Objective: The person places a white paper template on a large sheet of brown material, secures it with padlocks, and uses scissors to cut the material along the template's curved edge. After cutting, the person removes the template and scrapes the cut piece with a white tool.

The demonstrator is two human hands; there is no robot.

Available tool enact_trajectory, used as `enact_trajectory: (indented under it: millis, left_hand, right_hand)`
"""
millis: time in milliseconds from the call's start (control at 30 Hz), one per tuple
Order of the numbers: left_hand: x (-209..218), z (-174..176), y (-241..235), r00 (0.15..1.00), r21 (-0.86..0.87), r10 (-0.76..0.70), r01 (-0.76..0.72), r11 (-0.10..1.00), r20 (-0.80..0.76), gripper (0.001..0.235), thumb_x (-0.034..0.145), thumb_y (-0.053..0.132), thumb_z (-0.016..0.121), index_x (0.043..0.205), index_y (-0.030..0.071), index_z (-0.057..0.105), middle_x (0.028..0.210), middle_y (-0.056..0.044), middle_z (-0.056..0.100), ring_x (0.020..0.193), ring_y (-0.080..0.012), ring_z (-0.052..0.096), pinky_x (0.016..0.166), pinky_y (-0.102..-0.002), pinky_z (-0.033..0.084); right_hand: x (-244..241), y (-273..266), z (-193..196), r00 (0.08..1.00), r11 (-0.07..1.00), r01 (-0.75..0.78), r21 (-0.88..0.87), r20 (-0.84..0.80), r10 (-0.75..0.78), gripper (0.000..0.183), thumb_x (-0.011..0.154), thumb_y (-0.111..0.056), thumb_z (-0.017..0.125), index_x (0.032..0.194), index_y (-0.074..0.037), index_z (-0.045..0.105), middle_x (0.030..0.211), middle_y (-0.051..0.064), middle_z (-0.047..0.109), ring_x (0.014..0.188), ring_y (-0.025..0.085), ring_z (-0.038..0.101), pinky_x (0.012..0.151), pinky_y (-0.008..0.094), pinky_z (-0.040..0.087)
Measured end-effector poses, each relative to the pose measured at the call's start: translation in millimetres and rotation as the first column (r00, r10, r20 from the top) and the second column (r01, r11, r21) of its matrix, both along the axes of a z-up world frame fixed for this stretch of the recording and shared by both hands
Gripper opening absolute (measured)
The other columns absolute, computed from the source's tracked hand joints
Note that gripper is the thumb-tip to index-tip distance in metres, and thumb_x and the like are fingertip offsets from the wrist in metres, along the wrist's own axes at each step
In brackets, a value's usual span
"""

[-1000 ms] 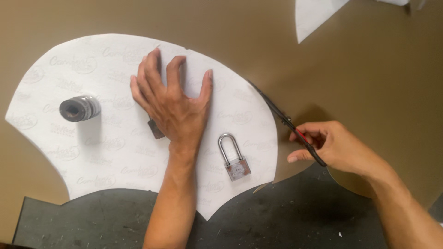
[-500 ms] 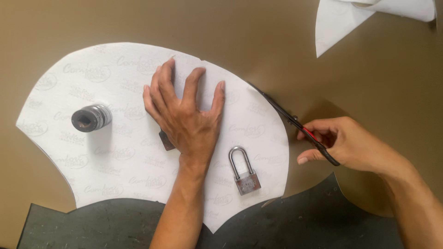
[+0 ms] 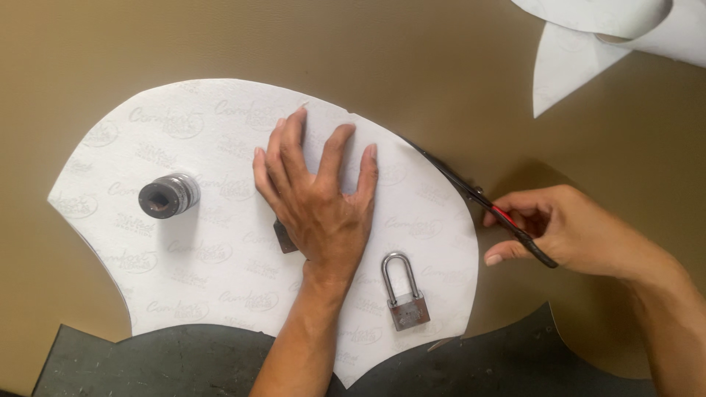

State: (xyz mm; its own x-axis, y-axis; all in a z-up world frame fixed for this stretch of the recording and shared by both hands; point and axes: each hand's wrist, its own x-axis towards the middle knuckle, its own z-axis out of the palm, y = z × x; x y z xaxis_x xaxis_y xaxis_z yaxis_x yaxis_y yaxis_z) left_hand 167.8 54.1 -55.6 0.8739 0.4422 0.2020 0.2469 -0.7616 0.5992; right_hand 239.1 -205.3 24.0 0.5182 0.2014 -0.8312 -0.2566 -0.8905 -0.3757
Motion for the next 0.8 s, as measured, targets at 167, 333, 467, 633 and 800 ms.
enact_trajectory:
  millis: [167, 333, 467, 633, 800]
  left_hand:
    - [-1.7, 2.6, -1.4, 1.0, -0.006, 0.003, -0.003, 1.0, 0.002, 0.029, 0.095, 0.04, 0.08, 0.119, 0.023, 0.075, 0.151, -0.011, 0.048, 0.147, -0.0311, 0.037, 0.128, -0.057, 0.018]
    - [-1.9, 5.8, -0.8, 1.0, -0.013, 0.002, -0.002, 1.0, -0.003, 0.029, 0.096, 0.039, 0.079, 0.12, 0.023, 0.076, 0.15, -0.012, 0.048, 0.147, -0.031, 0.037, 0.128, -0.057, 0.018]
    - [0.7, 6.2, -0.2, 1.0, -0.022, 0.006, -0.006, 1.0, -0.003, 0.03, 0.095, 0.04, 0.079, 0.12, 0.024, 0.077, 0.15, -0.011, 0.048, 0.147, -0.0306, 0.037, 0.128, -0.058, 0.018]
    - [-1.3, 5.1, 0.0, 1.0, -0.027, 0.001, -0.001, 1.0, -0.009, 0.031, 0.095, 0.04, 0.079, 0.121, 0.024, 0.077, 0.151, -0.012, 0.047, 0.147, -0.0311, 0.036, 0.128, -0.058, 0.018]
    - [-0.7, 4.7, -0.9, 1.0, -0.032, -0.002, 0.002, 0.999, -0.003, 0.031, 0.095, 0.041, 0.079, 0.121, 0.024, 0.077, 0.151, -0.012, 0.047, 0.147, -0.0314, 0.036, 0.128, -0.058, 0.018]
  right_hand:
    - [6.8, 2.9, -0.5, 0.998, 0.999, -0.048, -0.024, -0.033, 0.047, 0.05, 0.061, -0.038, 0.097, 0.092, -0.006, 0.074, 0.057, 0.0, 0.04, 0.056, 0.014, 0.036, 0.05, 0.035, 0.032]
    - [20.6, 10.5, -0.9, 0.983, 0.98, -0.181, 0.082, 0.041, 0.178, 0.049, 0.065, -0.038, 0.093, 0.103, -0.008, 0.081, 0.062, -0.006, 0.051, 0.058, 0.009, 0.043, 0.047, 0.03, 0.04]
    - [30.3, 22.6, 3.8, 0.986, 0.978, -0.162, -0.128, -0.054, 0.156, 0.049, 0.063, -0.038, 0.099, 0.093, -0.007, 0.075, 0.054, 0.001, 0.04, 0.058, 0.015, 0.032, 0.052, 0.035, 0.03]
    - [37.9, 39.6, 14.1, 0.979, 0.973, -0.201, -0.117, 0.004, 0.203, 0.05, 0.06, -0.038, 0.1, 0.091, -0.008, 0.074, 0.056, 0.001, 0.034, 0.058, 0.015, 0.03, 0.051, 0.036, 0.03]
    - [45.0, 50.7, 15.6, 0.979, 0.958, -0.203, -0.204, -0.046, 0.198, 0.049, 0.061, -0.038, 0.1, 0.088, -0.007, 0.073, 0.053, 0.002, 0.038, 0.058, 0.016, 0.031, 0.053, 0.036, 0.029]
